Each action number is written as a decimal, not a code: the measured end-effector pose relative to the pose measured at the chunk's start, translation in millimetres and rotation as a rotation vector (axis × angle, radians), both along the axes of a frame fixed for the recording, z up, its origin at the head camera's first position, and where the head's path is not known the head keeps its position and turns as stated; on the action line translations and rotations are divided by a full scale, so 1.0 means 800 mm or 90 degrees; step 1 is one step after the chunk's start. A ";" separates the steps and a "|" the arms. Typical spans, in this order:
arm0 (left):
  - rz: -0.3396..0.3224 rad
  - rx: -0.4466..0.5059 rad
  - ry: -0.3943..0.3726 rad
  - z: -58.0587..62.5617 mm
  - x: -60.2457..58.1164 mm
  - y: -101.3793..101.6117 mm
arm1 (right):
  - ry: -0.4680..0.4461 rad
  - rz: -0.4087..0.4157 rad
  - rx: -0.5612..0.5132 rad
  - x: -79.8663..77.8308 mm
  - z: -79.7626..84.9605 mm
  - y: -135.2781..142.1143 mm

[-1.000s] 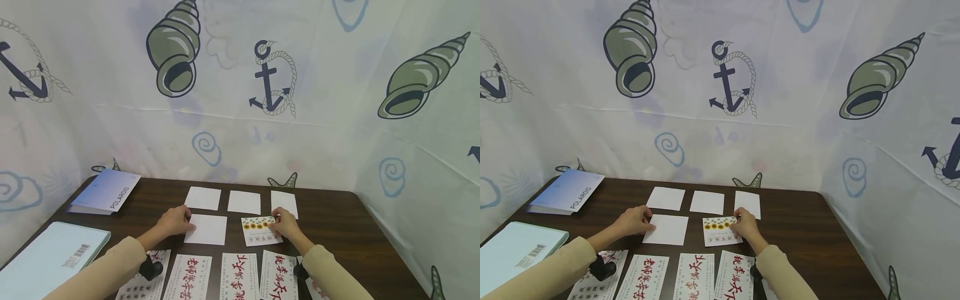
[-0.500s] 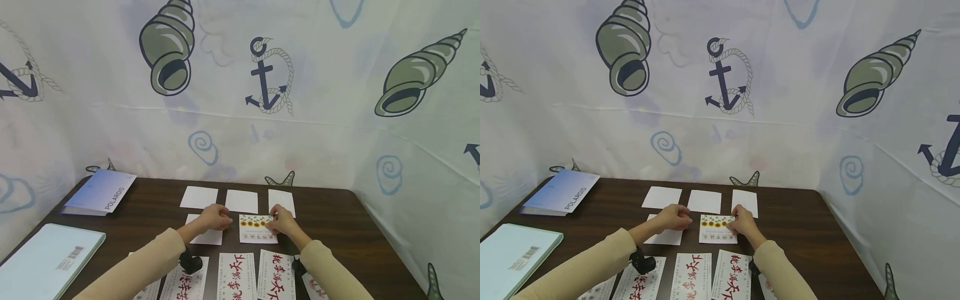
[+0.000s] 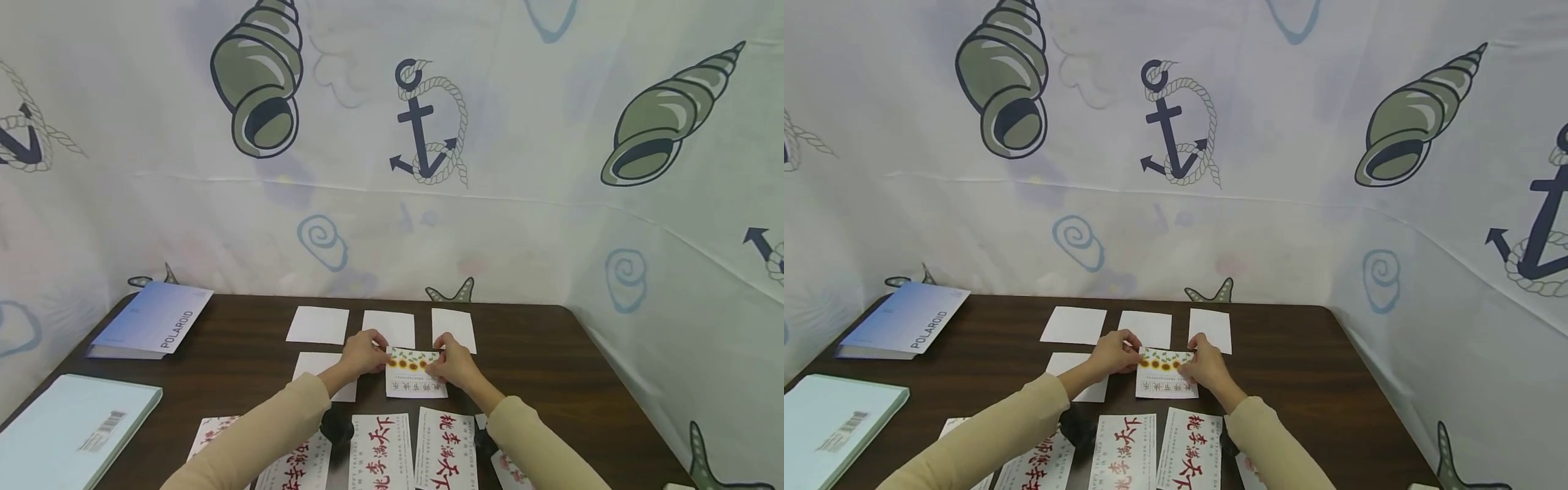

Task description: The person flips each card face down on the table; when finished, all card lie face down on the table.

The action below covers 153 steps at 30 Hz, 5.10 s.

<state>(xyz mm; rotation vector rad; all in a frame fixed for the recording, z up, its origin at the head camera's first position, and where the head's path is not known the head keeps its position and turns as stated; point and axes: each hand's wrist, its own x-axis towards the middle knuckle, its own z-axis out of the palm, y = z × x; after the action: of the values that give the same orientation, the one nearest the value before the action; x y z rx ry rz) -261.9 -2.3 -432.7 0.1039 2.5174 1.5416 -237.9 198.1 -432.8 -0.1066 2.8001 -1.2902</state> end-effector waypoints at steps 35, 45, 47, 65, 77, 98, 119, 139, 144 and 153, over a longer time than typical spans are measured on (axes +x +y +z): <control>0.003 0.048 0.037 -0.004 0.022 -0.027 | -0.046 -0.110 -0.292 0.050 0.014 -0.009; -0.039 -0.159 0.160 -0.011 0.021 -0.018 | -0.032 -0.055 -0.014 0.040 0.004 -0.002; -0.046 -0.187 0.159 -0.007 0.018 -0.016 | -0.038 -0.046 0.011 0.038 0.007 -0.002; -0.093 -0.220 0.151 0.008 0.015 -0.022 | 0.004 -0.025 0.032 0.032 0.023 -0.015; -0.095 -0.015 0.063 0.033 0.084 -0.149 | -0.020 0.154 -0.163 0.082 0.018 -0.133; 0.053 -0.333 0.056 0.008 0.157 -0.312 | 0.021 0.245 0.018 0.098 0.008 -0.295; 0.050 -0.294 0.063 0.016 0.150 -0.312 | 0.095 0.255 0.122 0.111 0.006 -0.313; -0.093 0.087 -0.143 0.054 0.157 -0.309 | -0.051 0.258 -0.241 0.167 0.033 -0.324; -0.144 0.160 -0.196 0.039 0.163 -0.309 | -0.053 0.284 -0.365 0.170 0.042 -0.306; 0.018 0.019 -0.065 0.023 0.175 -0.310 | -0.087 0.218 -0.490 0.169 0.021 -0.297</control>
<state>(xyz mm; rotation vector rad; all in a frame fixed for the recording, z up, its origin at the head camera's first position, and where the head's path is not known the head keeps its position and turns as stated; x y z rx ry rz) -121.7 -250.4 -414.6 -0.0061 2.4276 1.5529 -102.6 -39.5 -416.3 -0.4760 1.9112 -2.0685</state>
